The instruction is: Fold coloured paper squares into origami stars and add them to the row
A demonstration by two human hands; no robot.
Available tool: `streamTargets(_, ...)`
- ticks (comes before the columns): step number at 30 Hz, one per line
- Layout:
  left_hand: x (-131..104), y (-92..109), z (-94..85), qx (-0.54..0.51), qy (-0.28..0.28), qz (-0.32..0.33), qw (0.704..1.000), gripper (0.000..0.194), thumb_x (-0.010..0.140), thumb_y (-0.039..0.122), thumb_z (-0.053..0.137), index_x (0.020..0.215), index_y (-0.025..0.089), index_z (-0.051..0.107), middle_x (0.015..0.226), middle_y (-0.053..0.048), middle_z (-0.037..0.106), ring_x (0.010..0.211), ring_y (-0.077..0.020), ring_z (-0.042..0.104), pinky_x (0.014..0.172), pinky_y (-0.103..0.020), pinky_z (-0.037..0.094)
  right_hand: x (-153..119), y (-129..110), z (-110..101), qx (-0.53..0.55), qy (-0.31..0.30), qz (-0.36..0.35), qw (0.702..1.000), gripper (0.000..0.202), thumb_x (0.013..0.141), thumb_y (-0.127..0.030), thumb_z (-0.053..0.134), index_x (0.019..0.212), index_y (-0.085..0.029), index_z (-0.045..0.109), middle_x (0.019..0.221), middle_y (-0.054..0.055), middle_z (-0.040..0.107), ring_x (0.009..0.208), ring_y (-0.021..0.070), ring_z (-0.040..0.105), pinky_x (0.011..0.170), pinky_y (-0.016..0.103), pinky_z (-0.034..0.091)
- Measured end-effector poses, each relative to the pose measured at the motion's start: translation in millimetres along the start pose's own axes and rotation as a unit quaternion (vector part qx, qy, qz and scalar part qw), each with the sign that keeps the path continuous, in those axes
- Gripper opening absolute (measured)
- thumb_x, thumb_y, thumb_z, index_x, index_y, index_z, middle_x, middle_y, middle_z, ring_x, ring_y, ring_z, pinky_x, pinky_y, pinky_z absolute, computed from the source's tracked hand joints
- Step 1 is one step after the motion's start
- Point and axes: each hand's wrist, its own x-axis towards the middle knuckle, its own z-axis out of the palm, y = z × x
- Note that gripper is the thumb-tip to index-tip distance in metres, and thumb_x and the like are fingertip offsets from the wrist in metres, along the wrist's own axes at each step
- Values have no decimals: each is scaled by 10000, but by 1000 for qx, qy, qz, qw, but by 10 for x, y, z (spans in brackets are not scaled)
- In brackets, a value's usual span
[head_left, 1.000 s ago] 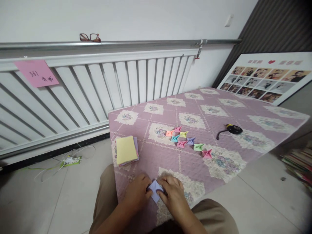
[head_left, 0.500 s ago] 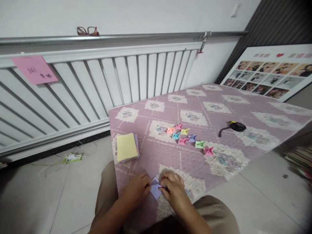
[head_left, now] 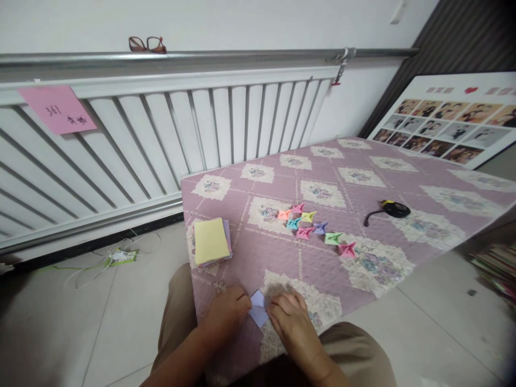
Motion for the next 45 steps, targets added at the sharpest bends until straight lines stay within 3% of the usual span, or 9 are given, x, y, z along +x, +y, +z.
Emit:
streamTargets(7,-47,-63,106,53,10,46,997,174,976,183,463,910,193,624,980,-24,626,877,-187,554,728,-286,417,-68,31,-12,-6,-10,-35,999,241,1004,-243,440,907,-265,660,831,-18,672,872,175,570,1051,414,269)
streamTargets(12,-98,-93,197,58,79,69,993,177,958,164,487,856,196,628,912,-12,619,838,-180,541,718,-286,415,-67,29,-19,-6,-14,-37,999,248,998,-192,440,920,-259,666,850,-7,675,859,182,567,1027,428,296)
streamTargets(19,-119,-114,261,59,122,86,987,206,951,132,476,840,203,634,881,-11,616,809,-174,528,690,-281,412,-33,25,-57,-14,-66,-55,996,97,915,-136,589,885,-199,656,852,20,656,820,187,563,778,333,454)
streamTargets(28,-162,-97,181,57,70,87,992,212,987,198,445,1044,247,643,1001,-21,626,864,-201,536,733,-314,414,-30,-26,-113,-21,-79,-41,996,164,902,-83,566,924,-203,676,888,25,675,856,184,602,785,314,523)
streamTargets(36,-193,-63,100,82,42,115,989,312,988,261,475,1282,356,517,1057,-33,607,906,-217,540,751,-323,419,-201,-41,-90,-71,-37,-44,996,311,918,-69,472,1120,-221,653,1074,66,684,1043,234,598,924,430,495)
streamTargets(45,-208,-41,137,120,73,129,982,299,980,250,500,1266,335,522,1028,-51,595,912,-219,556,751,-319,450,-308,-290,61,-144,-5,-36,989,384,910,-67,415,1186,-236,623,1082,55,711,1042,222,625,953,413,462)
